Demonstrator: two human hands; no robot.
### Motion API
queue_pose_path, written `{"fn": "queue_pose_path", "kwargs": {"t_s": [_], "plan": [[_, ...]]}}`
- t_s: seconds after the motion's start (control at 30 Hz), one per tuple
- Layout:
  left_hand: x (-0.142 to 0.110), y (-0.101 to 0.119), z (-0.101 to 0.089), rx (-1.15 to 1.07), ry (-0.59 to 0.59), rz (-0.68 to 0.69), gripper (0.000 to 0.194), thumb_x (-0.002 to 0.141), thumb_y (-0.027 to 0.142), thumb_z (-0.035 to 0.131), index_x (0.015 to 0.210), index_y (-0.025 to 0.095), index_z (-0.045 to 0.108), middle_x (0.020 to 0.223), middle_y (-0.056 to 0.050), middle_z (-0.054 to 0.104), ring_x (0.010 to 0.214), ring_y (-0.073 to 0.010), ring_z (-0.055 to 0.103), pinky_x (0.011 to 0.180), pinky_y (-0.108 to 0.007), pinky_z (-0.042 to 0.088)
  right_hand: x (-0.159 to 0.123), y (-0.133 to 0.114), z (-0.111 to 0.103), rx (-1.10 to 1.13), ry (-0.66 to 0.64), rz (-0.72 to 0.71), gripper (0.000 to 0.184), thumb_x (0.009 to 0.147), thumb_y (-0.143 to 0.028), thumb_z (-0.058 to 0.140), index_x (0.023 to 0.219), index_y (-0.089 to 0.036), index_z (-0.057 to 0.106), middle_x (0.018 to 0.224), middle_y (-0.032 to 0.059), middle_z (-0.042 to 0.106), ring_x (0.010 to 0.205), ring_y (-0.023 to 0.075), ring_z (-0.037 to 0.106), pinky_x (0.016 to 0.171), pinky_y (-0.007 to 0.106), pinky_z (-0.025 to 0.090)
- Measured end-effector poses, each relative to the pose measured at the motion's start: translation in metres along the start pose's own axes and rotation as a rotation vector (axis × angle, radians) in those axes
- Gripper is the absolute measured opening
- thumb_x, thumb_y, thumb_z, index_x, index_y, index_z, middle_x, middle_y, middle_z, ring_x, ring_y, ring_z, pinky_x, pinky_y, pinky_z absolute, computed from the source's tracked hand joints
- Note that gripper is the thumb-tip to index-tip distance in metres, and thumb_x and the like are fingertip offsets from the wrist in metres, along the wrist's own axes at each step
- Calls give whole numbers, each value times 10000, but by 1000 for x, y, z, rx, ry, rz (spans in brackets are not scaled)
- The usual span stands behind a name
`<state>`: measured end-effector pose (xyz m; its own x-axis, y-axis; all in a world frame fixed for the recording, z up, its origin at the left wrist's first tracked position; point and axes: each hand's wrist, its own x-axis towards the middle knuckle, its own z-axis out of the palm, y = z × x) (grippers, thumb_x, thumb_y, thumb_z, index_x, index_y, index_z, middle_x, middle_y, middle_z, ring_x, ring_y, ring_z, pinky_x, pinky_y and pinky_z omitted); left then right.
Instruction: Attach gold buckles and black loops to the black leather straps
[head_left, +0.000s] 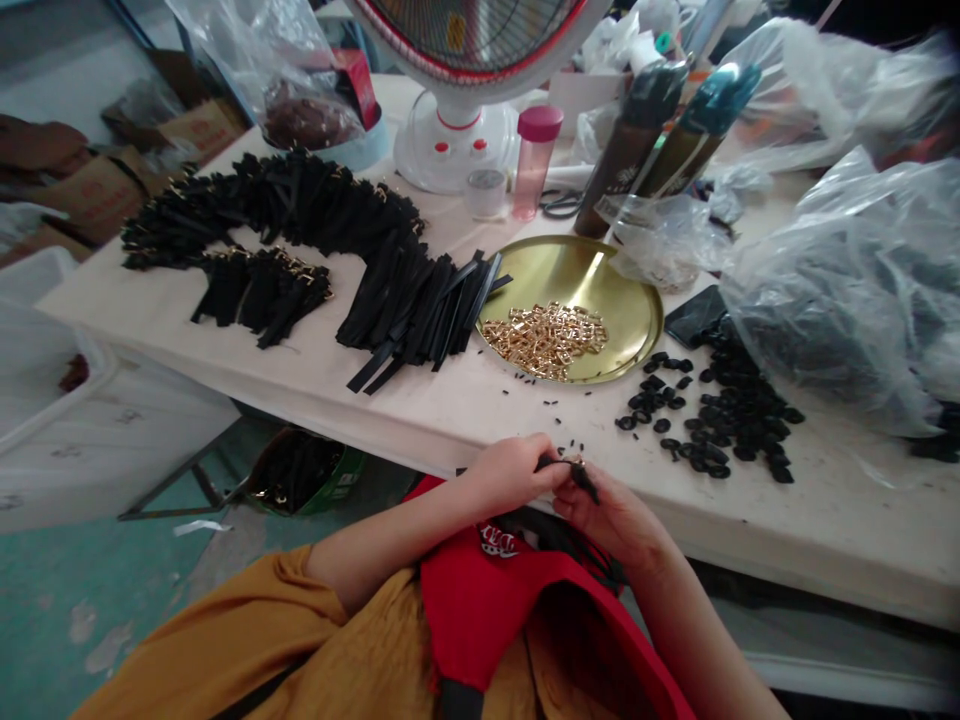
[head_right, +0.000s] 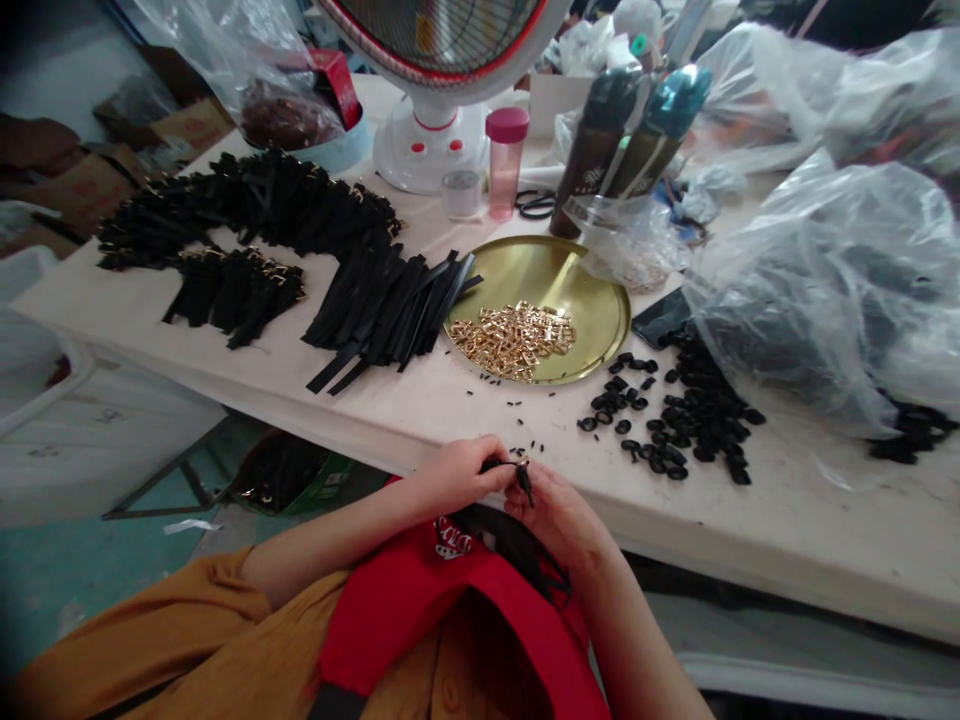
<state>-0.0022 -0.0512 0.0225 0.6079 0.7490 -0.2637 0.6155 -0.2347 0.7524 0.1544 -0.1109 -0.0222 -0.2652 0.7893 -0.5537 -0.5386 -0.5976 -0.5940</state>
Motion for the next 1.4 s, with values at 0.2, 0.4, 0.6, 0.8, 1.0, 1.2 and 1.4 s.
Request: {"fn": "queue_pose_path", "kwargs": {"t_s": [0.2, 0.4, 0.6, 0.8, 1.0, 1.2, 1.4], "plan": [[4, -5, -5, -48, -46, -25, 271, 761, 421, 506, 859, 177, 572, 771, -7, 624, 686, -142, 549, 583, -219, 385, 3, -11, 5, -228, 178, -257, 252, 708, -461, 598, 738, -212, 569, 760, 14, 572, 665, 144, 511, 623, 277, 440], [6, -6, -2, -390, -206, -45, 253, 773, 315, 497, 944, 134, 541, 779, -9, 624, 602, -94, 564, 596, -203, 421, 4, -13, 12, -690, 572, -571, 265, 697, -404, 617, 721, -214, 433, 592, -58, 470, 547, 115, 495, 532, 248, 403], [4, -11, 2, -517, -248, -95, 356, 735, 294, 551, 1047, 122, 531, 793, -26, 627, 623, -104, 572, 605, -215, 433, 2, -13, 3, -804, 315, -412, 245, 766, -406, 526, 890, -197, 496, 539, -62, 449, 492, 109, 444, 480, 238, 372], [-1, -15, 0, -676, -337, -121, 331, 763, 204, 499, 1081, 115, 522, 851, -44, 635, 591, -69, 548, 602, -204, 436, -4, -9, -2, -1088, 386, -509, 188, 797, -377, 473, 839, -195, 495, 557, -42, 459, 493, 118, 427, 480, 244, 348], [1, -13, 3, -623, -278, -34, 272, 767, 207, 504, 1011, 100, 559, 820, -43, 638, 594, -71, 552, 629, -212, 448, -10, -13, 6, -1144, 228, -502, 199, 835, -373, 419, 861, -193, 501, 632, 1, 538, 568, 138, 496, 531, 255, 393], [-1, -15, -1, -660, -327, -47, 284, 774, 189, 494, 1041, 95, 521, 822, -54, 641, 588, -71, 558, 592, -201, 447, -11, -14, 6, -1028, 116, -443, 278, 862, -400, 377, 972, -175, 498, 597, -23, 484, 517, 116, 448, 493, 239, 374], [-2, 0, -11, -504, -279, -52, 400, 746, 180, 525, 1135, 111, 465, 713, -15, 628, 549, -85, 558, 537, -188, 425, -12, -24, 4, -1120, -23, -401, 299, 850, -388, 422, 1059, -192, 505, 655, -8, 494, 551, 122, 448, 505, 243, 371]]}}
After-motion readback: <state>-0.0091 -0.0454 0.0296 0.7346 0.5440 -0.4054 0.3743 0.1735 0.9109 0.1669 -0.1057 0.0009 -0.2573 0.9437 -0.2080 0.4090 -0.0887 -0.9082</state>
